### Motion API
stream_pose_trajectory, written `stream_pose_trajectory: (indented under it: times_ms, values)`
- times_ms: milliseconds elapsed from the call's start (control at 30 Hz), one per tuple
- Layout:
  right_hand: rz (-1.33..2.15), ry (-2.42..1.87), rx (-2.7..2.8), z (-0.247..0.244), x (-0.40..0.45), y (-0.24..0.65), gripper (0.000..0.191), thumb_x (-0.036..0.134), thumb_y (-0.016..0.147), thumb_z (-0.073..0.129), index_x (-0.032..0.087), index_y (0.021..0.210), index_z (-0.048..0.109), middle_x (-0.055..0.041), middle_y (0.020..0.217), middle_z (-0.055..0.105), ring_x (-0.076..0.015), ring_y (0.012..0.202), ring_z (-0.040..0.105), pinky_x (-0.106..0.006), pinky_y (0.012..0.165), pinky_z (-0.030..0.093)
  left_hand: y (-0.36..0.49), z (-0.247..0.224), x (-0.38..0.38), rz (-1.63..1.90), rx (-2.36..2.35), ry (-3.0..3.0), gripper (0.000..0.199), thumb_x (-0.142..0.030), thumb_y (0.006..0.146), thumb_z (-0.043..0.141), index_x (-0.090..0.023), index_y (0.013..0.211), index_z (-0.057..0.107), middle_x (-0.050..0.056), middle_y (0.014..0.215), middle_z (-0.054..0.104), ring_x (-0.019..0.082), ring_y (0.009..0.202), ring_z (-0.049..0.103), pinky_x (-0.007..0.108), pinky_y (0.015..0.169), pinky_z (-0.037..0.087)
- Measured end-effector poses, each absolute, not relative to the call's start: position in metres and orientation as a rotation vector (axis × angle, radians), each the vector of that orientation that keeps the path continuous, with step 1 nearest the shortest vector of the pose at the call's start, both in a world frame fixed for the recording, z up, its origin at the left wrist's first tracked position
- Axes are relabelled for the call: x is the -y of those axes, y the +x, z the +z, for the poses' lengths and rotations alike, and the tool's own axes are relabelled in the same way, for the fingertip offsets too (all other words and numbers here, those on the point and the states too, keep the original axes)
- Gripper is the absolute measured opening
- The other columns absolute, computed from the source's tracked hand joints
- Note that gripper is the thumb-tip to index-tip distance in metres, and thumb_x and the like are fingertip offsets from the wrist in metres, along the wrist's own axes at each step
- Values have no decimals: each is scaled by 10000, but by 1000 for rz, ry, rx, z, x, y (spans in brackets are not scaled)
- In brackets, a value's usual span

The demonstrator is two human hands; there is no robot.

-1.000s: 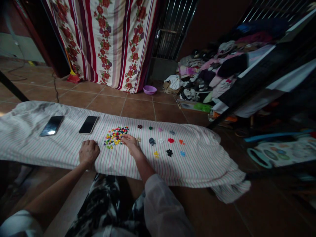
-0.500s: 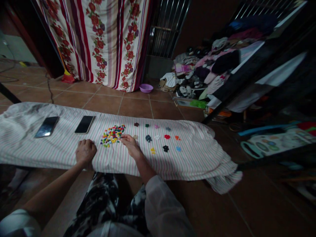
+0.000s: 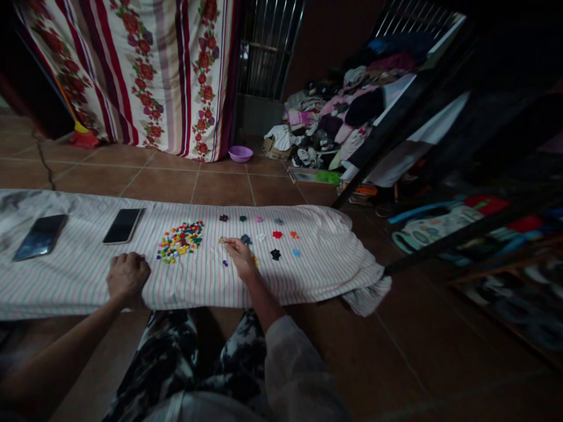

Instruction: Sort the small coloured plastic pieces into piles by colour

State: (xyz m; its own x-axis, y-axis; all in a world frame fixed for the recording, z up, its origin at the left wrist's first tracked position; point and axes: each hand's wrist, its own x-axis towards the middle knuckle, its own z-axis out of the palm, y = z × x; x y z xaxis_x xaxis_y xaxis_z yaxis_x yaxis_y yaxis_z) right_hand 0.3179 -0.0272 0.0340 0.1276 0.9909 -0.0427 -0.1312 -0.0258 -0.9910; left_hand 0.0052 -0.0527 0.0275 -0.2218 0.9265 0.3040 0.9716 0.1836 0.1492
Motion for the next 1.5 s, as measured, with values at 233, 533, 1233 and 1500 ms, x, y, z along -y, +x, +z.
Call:
stream_pose_trajectory:
  times_ms: [233, 533, 1233, 1500]
  values:
    - [931, -1391, 928, 31, 27, 377, 384, 500, 615, 710, 208, 858, 654, -4, 730, 643, -149, 668, 561, -270, 622, 419, 7, 28, 54, -515, 2287, -1850, 278, -313, 860, 357, -178, 895, 598, 132, 891, 587, 291, 963, 506, 394, 829, 402]
    - [615, -1762, 1280, 32, 18, 398, 258, 267, 744, 497, 221, 895, 701, -5, 802, 711, -175, 769, 648, -285, 742, 489, 6, 27, 53, -510, 2276, -1839, 258, -314, 845, 379, -184, 878, 599, 129, 874, 595, 287, 931, 502, 407, 825, 399]
    - [222, -2099, 1821, 35, 4, 382, 297, 135, 881, 493, 212, 1051, 724, -84, 989, 716, -193, 901, 634, -274, 766, 417, 7, 31, 53, -470, 2302, -1855, 261, -314, 856, 366, -176, 887, 585, 150, 927, 622, 290, 962, 503, 396, 844, 415]
    - [205, -2094, 1820, 34, 7, 381, 298, 135, 885, 484, 204, 1066, 710, -78, 1004, 708, -193, 918, 625, -277, 782, 416, 8, 31, 53, -515, 2303, -1850, 266, -308, 850, 367, -179, 888, 596, 144, 894, 605, 293, 954, 497, 408, 844, 409]
